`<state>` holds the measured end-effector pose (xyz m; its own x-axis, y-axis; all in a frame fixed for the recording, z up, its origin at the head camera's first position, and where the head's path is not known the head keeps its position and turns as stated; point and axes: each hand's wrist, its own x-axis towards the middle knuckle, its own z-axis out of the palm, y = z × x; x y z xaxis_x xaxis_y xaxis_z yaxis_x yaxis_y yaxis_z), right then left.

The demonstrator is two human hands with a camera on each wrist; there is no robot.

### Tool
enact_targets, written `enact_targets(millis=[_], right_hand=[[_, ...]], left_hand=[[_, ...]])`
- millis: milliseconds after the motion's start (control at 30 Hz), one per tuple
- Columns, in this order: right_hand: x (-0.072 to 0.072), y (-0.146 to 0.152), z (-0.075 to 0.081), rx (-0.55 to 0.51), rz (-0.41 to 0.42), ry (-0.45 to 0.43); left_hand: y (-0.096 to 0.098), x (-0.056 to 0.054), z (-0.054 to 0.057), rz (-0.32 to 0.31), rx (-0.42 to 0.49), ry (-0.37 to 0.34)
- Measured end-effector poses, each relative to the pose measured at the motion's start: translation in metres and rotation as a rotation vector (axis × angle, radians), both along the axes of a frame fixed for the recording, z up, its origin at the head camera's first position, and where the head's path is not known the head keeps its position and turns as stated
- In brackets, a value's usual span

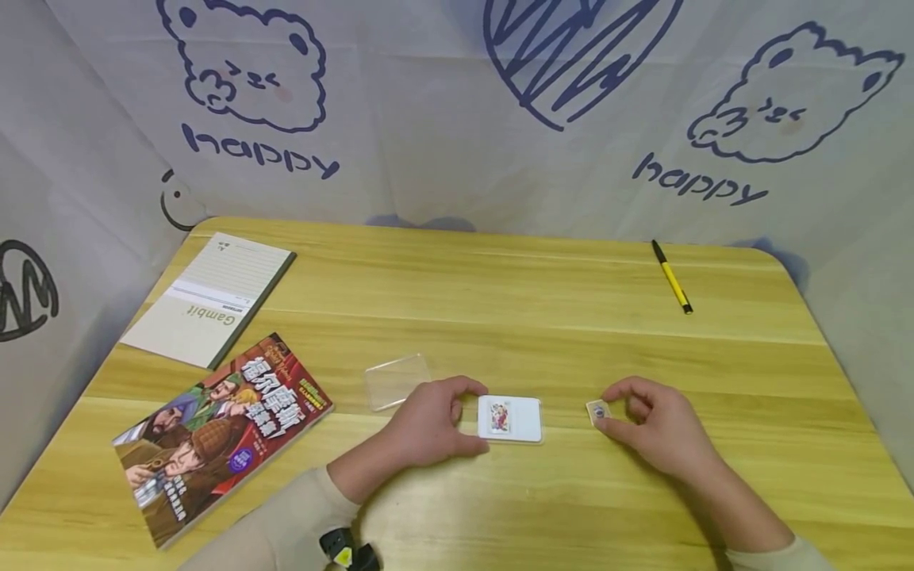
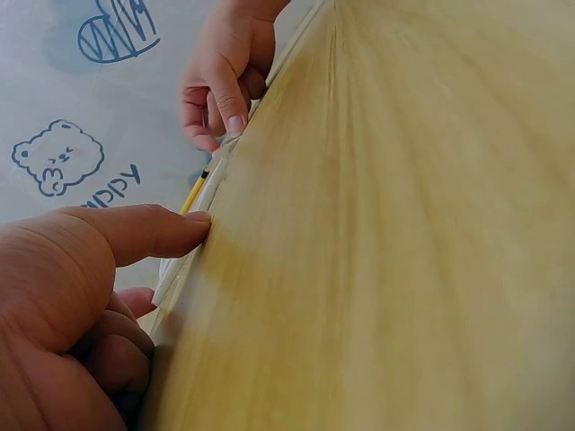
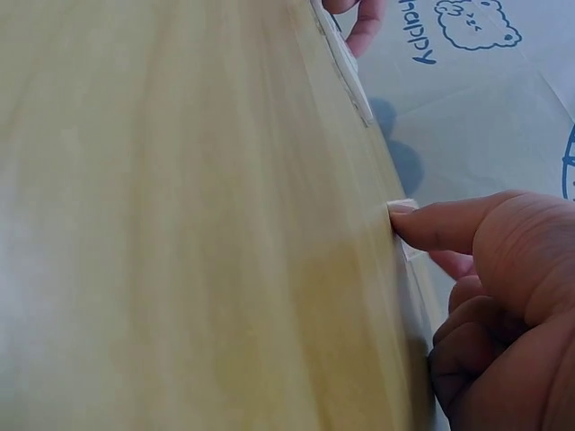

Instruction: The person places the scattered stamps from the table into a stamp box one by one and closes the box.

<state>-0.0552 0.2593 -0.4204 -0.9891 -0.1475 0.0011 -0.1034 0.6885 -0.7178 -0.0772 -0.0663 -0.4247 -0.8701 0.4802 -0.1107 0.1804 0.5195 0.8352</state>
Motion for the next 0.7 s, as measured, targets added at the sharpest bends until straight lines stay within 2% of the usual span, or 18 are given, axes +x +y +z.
enact_targets(millis=[267, 700], right_hand=[[0.0015, 0.0, -0.0027, -0.04, -0.015, 0.053], [0.001, -0.0031, -0.0038, -0.157, 0.003, 0.055]], left_hand=[[0.0003, 0.0001, -0.0001, 0.0, -0.005, 0.004], [0.0, -0.0005, -0.0008, -0.001, -0.002, 0.002]])
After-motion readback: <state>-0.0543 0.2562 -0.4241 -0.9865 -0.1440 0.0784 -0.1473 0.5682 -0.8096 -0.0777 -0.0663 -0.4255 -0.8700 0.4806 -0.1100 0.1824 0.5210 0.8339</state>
